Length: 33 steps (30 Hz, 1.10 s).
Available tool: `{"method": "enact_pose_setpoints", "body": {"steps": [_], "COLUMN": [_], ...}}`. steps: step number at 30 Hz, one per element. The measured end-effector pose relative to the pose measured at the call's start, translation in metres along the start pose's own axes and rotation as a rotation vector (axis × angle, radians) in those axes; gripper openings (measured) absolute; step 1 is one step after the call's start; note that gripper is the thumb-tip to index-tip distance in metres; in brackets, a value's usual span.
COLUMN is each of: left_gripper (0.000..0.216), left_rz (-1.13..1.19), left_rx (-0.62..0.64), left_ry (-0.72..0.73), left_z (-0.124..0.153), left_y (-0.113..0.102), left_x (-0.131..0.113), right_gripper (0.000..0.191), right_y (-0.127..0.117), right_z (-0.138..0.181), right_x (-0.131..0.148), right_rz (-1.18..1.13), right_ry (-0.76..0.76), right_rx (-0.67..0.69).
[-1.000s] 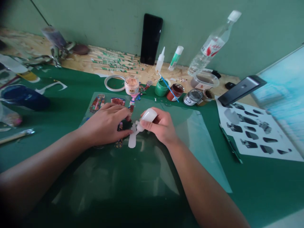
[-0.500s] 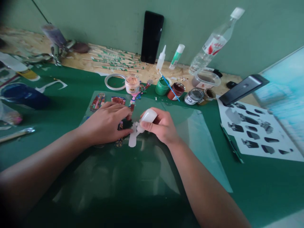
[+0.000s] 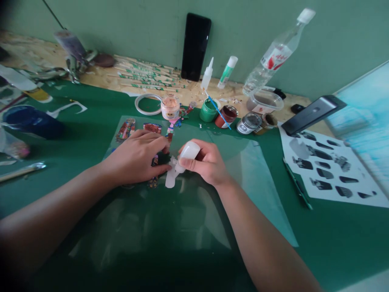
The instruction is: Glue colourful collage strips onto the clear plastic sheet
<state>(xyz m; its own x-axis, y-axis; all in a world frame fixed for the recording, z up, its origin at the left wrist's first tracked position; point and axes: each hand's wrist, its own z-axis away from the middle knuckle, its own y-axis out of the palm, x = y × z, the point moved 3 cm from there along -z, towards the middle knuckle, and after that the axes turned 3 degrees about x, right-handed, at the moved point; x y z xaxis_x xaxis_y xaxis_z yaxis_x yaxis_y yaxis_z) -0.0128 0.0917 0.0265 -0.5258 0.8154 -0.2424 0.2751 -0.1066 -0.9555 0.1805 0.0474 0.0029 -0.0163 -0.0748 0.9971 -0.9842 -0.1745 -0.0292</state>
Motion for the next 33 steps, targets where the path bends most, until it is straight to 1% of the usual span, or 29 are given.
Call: {"method": "enact_pose_setpoints", "body": {"steps": [5,13,25,33], "left_gripper": [0.024,0.024,0.022,0.021], "left_rz": [0.002,-0.002,-0.005,-0.009], "left_rx": [-0.005,0.000,0.001,-0.001], "left_ry": [0.000,0.005,0.008,0.009], "left_z": [-0.0002,-0.0001,-0.0006,0.0000], "left_y": [0.0003,-0.0003,-0.0004,-0.0005], "left_x": [-0.0002,-0.0006,-0.0011,-0.0005], "right_gripper": [0.026,0.030,0.029,0.026], "right_y": [0.0021,0.0026,0.0039,0.0058], "right_z": [-0.0008,0.0009,0.0016,0.0015], "right_x": [0.0046,0.0046,0.0057,0.0066], "right_rz": [0.023,0.053,0.060,0.043], "right_ry": [0.000,-0.006,0.005,-0.022], "right_rx": [0.032,0.071,0.132,0.169]}}
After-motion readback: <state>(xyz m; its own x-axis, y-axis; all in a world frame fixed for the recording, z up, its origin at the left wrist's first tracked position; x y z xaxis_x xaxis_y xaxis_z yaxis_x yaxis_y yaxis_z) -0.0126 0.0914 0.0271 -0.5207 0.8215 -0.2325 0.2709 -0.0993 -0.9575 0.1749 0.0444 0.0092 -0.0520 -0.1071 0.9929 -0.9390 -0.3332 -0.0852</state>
